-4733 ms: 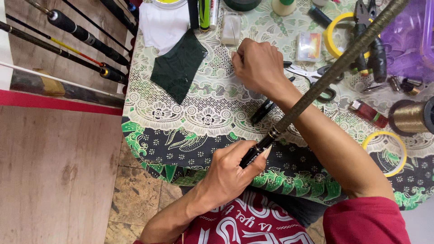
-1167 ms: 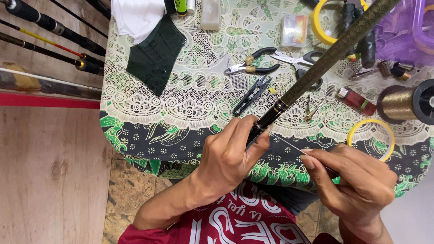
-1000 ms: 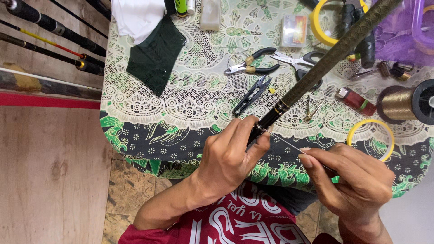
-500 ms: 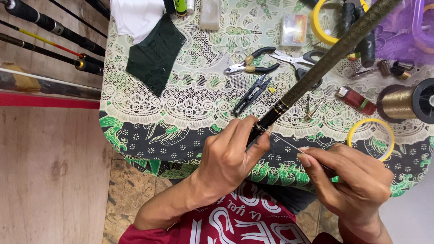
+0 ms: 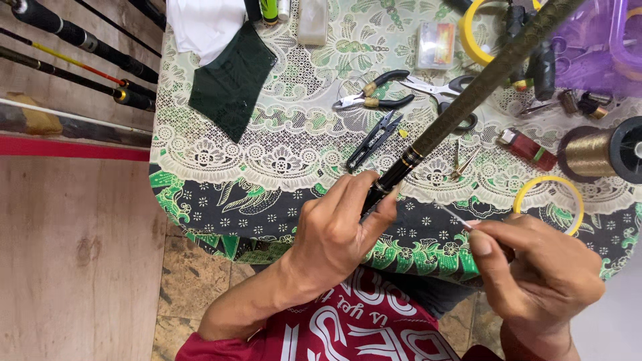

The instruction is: The person holds a fishing rod and uses a small metal tool to scrape and clean the surface of the rod's handle. They rotate the rod to access different areas and continue scraping along the handle's length.

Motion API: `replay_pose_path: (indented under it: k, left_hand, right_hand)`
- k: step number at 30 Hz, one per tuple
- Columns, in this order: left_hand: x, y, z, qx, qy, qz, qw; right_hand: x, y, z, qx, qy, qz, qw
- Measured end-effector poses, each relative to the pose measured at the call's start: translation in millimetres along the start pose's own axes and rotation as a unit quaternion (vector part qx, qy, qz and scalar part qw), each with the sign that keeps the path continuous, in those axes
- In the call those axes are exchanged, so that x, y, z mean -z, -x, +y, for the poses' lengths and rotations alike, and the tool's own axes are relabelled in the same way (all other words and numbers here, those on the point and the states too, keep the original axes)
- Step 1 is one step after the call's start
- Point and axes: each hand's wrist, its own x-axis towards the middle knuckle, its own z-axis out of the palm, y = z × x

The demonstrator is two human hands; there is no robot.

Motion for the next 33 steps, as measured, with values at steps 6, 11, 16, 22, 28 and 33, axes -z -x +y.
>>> replay_pose_path:
  k: [6,11,16,22,28,33]
  left_hand:
    - [3.1,4.4,-3.5,0.008,0.027,-0.011,1.000]
    - [8.6,10.6,-2.2,0.017,0.045,-0.018,0.999]
    - [16.2,14.5,1.2,0.021,0.054,-0.028,0.998]
    - [24.4,15.5,7.3,0.024,0.053,-0.021,0.998]
    - [26.2,15.0,4.6,0.032,0.055,-0.015,0.998]
    - [27.5,14.4,-1.4,0.028,0.044,-0.011,0.999]
  right_hand:
    - [0.8,6.8,41.9,-0.041,-0.022,0.071,0.996]
    - [-13.0,-32.9,46.5,-0.080,-0.004,0.012,0.997]
    - [-46.9,-74.5,52.3,-0.074,0.028,-0.159,0.984]
    - [-121.6,-124.2,57.8,0.003,0.018,-0.187,0.982]
    - [-183.8,-154.4,48.0,-0.081,0.089,-0.259,0.958]
    - [-193.7,-153.9,58.4,-0.082,0.132,-0.261,0.953]
